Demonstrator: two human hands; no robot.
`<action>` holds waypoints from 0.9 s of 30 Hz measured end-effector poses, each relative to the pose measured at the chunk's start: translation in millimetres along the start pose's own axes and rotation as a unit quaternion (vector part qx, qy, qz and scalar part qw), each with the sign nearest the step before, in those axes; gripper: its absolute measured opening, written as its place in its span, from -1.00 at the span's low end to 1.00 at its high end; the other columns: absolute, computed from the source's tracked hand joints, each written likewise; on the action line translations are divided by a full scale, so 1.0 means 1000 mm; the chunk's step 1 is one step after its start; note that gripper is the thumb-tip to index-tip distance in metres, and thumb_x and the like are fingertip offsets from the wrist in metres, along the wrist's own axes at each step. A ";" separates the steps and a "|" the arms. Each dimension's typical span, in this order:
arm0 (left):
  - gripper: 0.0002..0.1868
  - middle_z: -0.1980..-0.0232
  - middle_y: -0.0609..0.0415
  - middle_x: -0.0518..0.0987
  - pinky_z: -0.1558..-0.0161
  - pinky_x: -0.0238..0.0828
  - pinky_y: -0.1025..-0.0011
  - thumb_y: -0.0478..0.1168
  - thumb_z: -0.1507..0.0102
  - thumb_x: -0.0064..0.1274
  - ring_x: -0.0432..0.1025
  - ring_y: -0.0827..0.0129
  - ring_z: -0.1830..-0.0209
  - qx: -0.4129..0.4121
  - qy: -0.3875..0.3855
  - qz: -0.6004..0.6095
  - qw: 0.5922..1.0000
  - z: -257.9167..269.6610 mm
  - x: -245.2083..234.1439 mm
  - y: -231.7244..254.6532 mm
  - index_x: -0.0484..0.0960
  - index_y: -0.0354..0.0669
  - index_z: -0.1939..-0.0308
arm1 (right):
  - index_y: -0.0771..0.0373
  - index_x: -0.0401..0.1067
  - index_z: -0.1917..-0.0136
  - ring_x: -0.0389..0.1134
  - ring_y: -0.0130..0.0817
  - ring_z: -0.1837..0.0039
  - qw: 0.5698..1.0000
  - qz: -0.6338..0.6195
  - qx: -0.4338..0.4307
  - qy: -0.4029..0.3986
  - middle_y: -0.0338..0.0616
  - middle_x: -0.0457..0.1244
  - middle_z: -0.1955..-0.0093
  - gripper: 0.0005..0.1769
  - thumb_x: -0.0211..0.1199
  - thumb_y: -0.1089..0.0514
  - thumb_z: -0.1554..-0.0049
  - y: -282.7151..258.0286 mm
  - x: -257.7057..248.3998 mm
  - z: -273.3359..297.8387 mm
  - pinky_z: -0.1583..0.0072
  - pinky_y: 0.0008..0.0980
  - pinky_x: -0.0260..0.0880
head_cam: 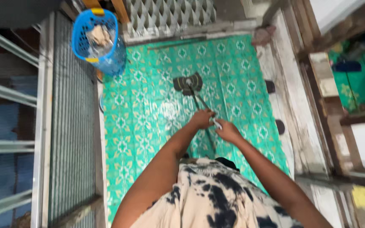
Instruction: The person mops a green patterned tiled floor using a spin mop. They move the mop back and forth across the surface, covering the area in front of them. A blue basket is visible in the background.
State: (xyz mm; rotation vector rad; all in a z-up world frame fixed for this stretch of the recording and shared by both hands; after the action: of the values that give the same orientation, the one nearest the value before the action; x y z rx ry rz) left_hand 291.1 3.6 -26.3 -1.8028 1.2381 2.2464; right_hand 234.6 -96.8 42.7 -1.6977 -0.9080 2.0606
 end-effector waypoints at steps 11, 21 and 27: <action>-0.50 -0.07 -0.16 0.49 -0.15 0.38 0.05 0.22 -0.30 0.06 0.42 -0.11 -0.14 0.107 -0.029 0.138 0.984 0.023 -0.065 0.038 0.56 -0.11 -0.02 | 0.07 0.60 0.03 0.44 0.04 0.17 0.987 0.067 -0.137 -0.055 0.05 0.39 0.28 -0.72 0.27 0.00 0.01 -0.083 -0.049 -0.001 0.08 -0.04 0.45; -0.51 -0.09 -0.09 0.57 -0.14 0.40 0.09 0.13 -0.22 0.13 0.45 -0.03 -0.19 -0.030 -0.027 0.109 0.993 -0.140 -0.083 -0.111 0.55 -0.11 -0.06 | 0.12 0.56 0.09 0.44 0.02 0.15 0.960 0.016 -0.278 0.015 -0.03 0.40 0.19 -0.78 0.23 0.02 -0.05 -0.074 -0.088 -0.201 0.10 -0.07 0.45; -0.32 -0.18 -0.05 0.57 -0.15 0.40 0.08 0.15 -0.09 0.20 0.46 0.05 -0.22 -0.143 -0.059 0.058 0.986 -0.180 -0.101 -0.187 0.47 -0.09 -0.19 | 0.07 0.59 -0.05 0.42 0.05 0.09 0.961 0.092 -0.245 -0.093 0.00 0.38 0.16 -0.65 0.24 -0.03 -0.02 -0.078 -0.054 -0.263 0.04 0.03 0.40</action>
State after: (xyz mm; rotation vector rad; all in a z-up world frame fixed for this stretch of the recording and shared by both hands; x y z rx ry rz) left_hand 558.8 75.1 -53.0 -1.6851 1.0741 2.6732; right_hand 488.8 -1.3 110.0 -1.9064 -1.4730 2.2819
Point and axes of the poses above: each hand's wrist, its own z-axis away from the middle knuckle, its own x-axis out of the palm, y = z × x, the point moved 10 cm from there along -z, towards the middle knuckle
